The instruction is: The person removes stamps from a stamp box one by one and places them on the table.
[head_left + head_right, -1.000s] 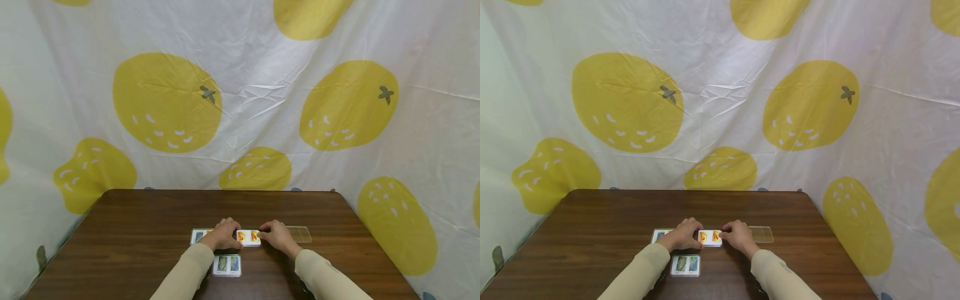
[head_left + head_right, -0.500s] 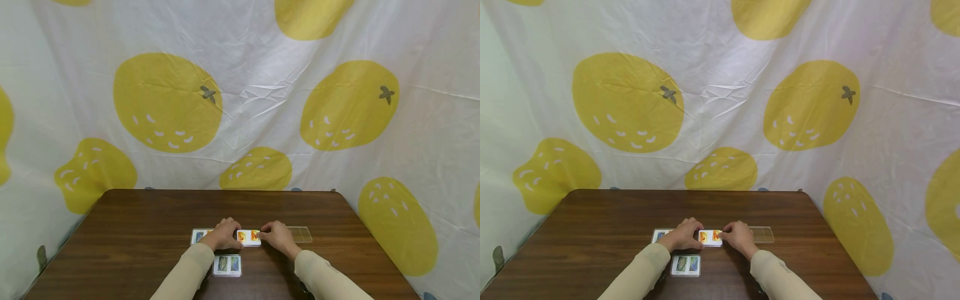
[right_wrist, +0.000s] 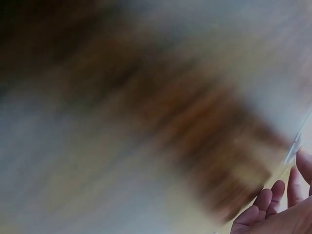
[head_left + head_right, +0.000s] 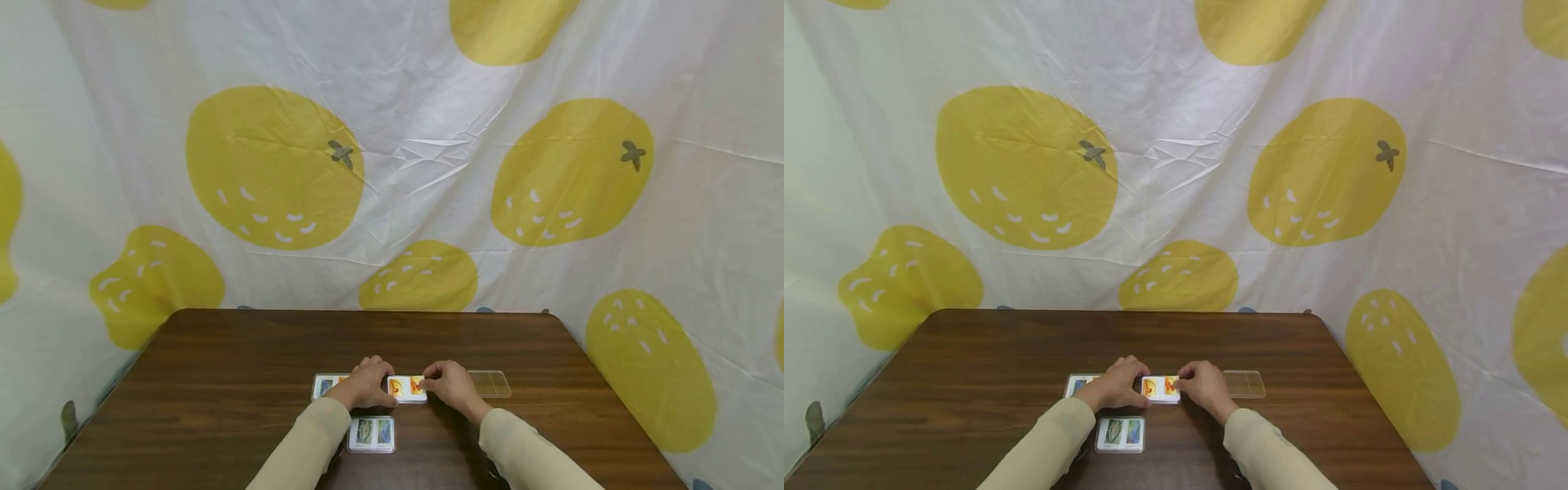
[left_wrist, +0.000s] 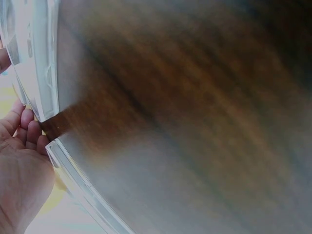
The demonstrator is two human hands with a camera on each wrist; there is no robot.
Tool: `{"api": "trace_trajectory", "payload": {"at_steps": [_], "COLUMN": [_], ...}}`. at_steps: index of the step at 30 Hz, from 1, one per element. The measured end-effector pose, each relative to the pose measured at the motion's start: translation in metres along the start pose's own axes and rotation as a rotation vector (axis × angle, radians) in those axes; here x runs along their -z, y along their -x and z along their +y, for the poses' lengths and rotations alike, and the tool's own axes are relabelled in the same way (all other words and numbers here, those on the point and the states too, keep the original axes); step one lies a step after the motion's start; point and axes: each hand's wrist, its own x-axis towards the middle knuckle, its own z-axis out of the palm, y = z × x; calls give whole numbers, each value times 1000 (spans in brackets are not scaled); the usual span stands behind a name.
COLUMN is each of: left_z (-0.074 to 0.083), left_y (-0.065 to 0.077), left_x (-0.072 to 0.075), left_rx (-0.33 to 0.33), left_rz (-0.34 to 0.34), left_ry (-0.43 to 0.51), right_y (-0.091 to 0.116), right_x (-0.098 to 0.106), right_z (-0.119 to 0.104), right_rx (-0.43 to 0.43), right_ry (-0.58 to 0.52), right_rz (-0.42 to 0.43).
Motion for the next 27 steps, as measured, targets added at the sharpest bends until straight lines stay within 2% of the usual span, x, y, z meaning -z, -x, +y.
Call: {"api": "trace_trajectory", "payload": {"at_steps": [12,27], "left_z": [0,3], "left_y": [0,1], "left_x": [0,1], "left_rx": [-2,1], "left_rz": [3,1], "left_ry": [-7,-4], "right_y": [-3,-3], "right_x": [0,10], "right_z": [4,2], "right_rx": [-14,-107], "right_ry": [-146,-296], "right_rz": [-14,-40]}}
